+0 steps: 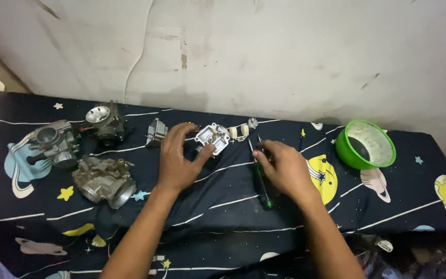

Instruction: Disassembling and reassembling a motorcycle carburetor using a screwdriver and pliers

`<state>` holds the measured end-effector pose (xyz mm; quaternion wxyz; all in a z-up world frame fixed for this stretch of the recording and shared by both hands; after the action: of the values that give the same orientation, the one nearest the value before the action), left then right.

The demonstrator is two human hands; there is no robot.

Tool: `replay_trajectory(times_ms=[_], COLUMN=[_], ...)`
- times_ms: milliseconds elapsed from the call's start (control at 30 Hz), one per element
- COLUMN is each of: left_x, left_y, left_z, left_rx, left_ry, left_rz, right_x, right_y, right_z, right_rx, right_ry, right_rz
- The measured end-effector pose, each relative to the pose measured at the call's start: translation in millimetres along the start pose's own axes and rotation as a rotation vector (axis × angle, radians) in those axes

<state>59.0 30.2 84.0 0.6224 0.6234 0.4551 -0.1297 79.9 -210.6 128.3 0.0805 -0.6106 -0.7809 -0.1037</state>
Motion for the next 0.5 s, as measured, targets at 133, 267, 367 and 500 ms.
replay_trajectory(times_ms=[133,267,367,500], left_x=[-4,-6,-7,-18], left_y=[14,32,47,52], left_z=[2,1,3,11], left_rx=[0.063,0.113,0.202,0.438], left_ry=[0.030,0.016,-0.049,-0.189], left_rz=[-0.100,-0.131,-0.149,-0.195], right_x=[11,29,35,30], right_y=[10,21,32,38], right_z=[-2,-15,-18,-11], right_rx=[-0.069,-0.145,-0.121,0.006], right_ry=[0.135,0.210,0.237,0.184], right_rz=[-0.181,-0.275,-0.270,-0.212])
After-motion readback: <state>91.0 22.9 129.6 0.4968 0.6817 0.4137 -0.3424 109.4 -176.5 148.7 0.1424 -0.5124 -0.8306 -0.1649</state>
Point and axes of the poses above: each hand's wrist, its own y-axis towards the middle knuckle, its own z-axis out of the palm, x = y × z, the point moved 8 cm from there along y, towards the middle knuckle, and after that the axes turned 10 degrees about -y, right-handed, at the moved point
